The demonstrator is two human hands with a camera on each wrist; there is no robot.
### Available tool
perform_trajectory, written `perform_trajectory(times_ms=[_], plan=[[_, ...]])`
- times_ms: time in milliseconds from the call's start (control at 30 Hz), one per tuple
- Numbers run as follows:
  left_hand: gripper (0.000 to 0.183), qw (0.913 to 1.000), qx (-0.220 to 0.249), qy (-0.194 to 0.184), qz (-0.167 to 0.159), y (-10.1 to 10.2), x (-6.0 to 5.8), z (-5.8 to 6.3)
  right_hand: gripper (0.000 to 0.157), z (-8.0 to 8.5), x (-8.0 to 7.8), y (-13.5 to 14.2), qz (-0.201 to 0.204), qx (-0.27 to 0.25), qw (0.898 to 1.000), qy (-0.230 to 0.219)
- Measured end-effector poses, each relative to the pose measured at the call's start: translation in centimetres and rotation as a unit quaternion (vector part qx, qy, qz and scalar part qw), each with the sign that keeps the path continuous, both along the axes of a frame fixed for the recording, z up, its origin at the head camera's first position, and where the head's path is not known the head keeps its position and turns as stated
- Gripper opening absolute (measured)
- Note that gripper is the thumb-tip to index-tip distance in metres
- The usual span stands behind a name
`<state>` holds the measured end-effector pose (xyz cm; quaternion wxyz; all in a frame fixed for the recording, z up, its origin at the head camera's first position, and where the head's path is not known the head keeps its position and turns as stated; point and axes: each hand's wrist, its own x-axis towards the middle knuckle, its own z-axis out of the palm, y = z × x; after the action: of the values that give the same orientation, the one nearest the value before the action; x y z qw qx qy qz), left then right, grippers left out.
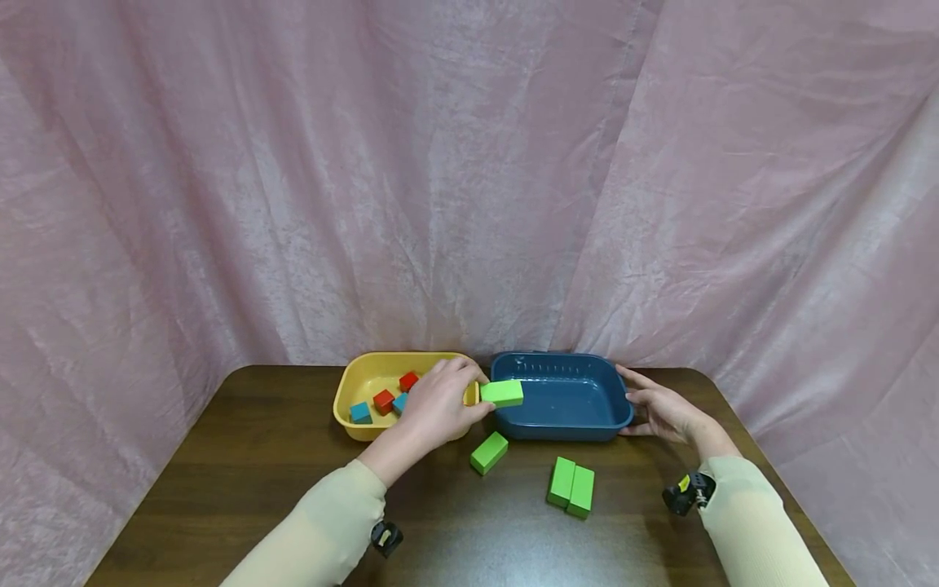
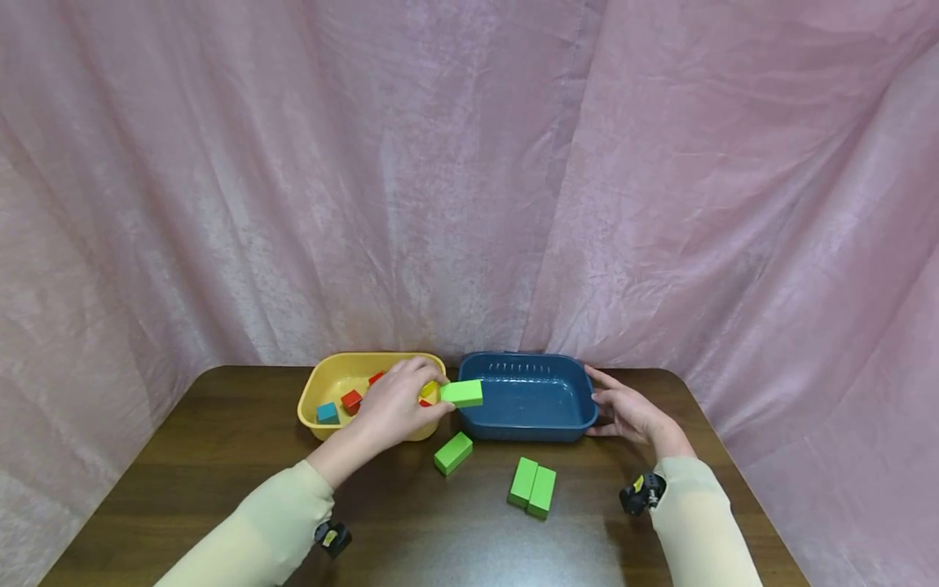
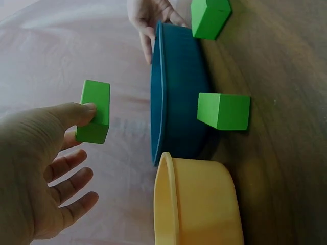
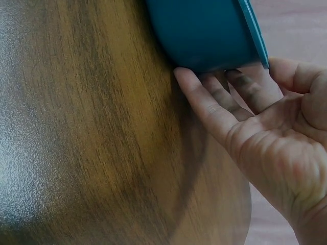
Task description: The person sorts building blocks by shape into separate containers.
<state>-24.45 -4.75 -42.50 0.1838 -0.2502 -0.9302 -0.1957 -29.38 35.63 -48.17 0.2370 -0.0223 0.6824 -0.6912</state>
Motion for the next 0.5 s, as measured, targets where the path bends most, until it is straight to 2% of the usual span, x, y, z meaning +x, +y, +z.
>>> perform_trajectory(times_ms=[500], plan=[[0.037,0.9984,-0.038,-0.034,0.023,1.7,-2.7,-0.3,0.059,0.0,-0.1,-0.1,-0.006,0.008,1.000,0.003]])
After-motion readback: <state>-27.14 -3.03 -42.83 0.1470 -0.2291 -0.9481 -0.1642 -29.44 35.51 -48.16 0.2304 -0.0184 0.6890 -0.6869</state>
